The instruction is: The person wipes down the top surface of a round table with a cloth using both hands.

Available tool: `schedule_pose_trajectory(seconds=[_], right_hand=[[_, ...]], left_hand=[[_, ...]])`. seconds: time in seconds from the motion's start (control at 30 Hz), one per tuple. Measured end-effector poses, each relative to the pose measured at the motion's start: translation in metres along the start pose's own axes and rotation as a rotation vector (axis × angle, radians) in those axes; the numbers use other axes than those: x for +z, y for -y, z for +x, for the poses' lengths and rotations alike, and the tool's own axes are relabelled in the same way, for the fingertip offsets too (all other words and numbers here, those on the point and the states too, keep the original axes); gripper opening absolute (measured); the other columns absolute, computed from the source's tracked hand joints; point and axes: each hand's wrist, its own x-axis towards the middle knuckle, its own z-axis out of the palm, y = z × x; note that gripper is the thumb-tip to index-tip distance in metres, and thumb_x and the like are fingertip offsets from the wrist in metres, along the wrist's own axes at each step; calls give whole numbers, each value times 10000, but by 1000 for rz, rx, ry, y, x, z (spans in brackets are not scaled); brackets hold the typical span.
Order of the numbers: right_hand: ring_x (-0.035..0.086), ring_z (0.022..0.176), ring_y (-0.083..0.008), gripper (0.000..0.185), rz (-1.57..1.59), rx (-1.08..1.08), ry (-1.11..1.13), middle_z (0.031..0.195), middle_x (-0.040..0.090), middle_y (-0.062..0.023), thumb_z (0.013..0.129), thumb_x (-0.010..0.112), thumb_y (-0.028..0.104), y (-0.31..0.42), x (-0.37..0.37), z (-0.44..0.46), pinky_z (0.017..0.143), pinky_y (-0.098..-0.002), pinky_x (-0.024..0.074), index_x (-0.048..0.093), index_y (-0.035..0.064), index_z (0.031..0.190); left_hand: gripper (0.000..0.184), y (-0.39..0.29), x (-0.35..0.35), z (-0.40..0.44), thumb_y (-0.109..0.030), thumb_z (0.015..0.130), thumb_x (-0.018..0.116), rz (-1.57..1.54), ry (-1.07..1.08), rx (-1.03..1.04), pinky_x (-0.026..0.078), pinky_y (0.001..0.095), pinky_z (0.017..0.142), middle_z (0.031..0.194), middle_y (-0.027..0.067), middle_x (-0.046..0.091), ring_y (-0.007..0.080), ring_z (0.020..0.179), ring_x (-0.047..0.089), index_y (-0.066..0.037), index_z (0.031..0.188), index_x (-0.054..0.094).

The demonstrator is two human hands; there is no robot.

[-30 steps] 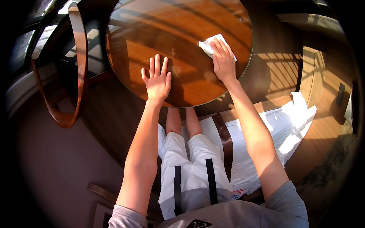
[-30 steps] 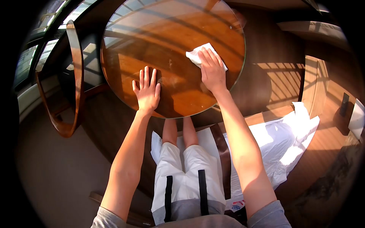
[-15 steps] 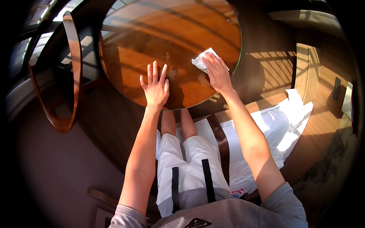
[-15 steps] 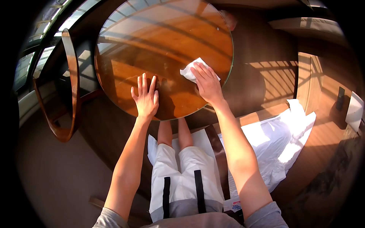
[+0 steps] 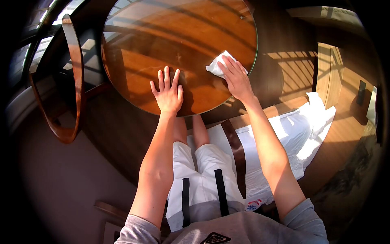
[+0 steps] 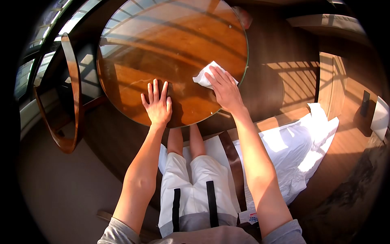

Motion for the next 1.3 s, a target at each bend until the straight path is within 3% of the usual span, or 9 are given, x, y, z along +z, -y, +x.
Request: schedule_pose_trajectory(seconds=[0.1,0.23,0.4,0.53,0.57,0.7,0.8,1.0,1.3], right_hand=[[380,1475,-363,494,61,274,-325,1576,442,-155,1006,461,102,-24,17,-6,1193,-507,284,475,38,1495],[346,1509,-323,550,-25,515,-358,1628,392,-117,1006,464,111,37,64,-29,1225,-523,223,421,94,1554],[408,1477,-200,527,82,153,-15,1600,449,-2,964,548,93,98,75,-61,1223,-450,277,525,152,1487],[424,1459,-160,530,87,-178,279,1571,475,61,925,624,66,34,24,-30,1185,-430,372,572,217,1431],[429,1455,-174,542,34,-213,199,1567,480,44,918,641,78,17,10,-18,1179,-428,371,565,210,1438],[342,1500,-272,488,-44,154,-138,1597,430,-65,991,484,137,-57,-5,20,1236,-470,245,512,139,1479],[320,1514,-267,489,-100,147,-126,1614,406,-64,1004,450,156,-71,-6,27,1242,-475,230,501,136,1490],[362,1501,-284,515,-84,293,-387,1599,443,-73,997,426,195,-36,31,11,1233,-482,217,513,153,1503],[269,1553,-300,537,35,354,-250,1666,337,-85,1044,362,244,39,66,-42,1243,-519,147,437,139,1565]], left_hand=[[563,0,0,-1,-327,982,466,-13,9,-16,123,615,1219,1694,23,265,267,1550,255,-324,1545,457],[570,0,1,-2,-327,980,470,3,13,-20,119,615,1220,1697,27,260,267,1553,249,-322,1549,451],[581,1,3,-1,-324,969,482,13,-3,-22,127,614,1217,1698,39,262,265,1554,249,-323,1549,453],[581,1,4,-1,-322,968,482,29,-5,-18,129,611,1218,1699,36,259,264,1552,253,-323,1548,455],[581,1,4,-1,-321,968,482,29,-7,-18,129,608,1219,1700,35,257,264,1552,253,-324,1548,455],[579,2,3,0,-322,972,477,24,-7,-20,125,602,1222,1702,31,251,262,1553,250,-325,1550,453],[572,2,2,0,-309,984,442,17,-16,-1,133,614,1216,1694,64,264,288,1554,246,-284,1555,448],[565,2,-2,0,-310,997,424,-12,-5,12,116,625,1213,1701,71,241,301,1559,226,-275,1561,440],[563,6,-3,0,-324,1022,406,-34,15,37,103,642,1208,1709,78,206,316,1567,195,-257,1581,406]])
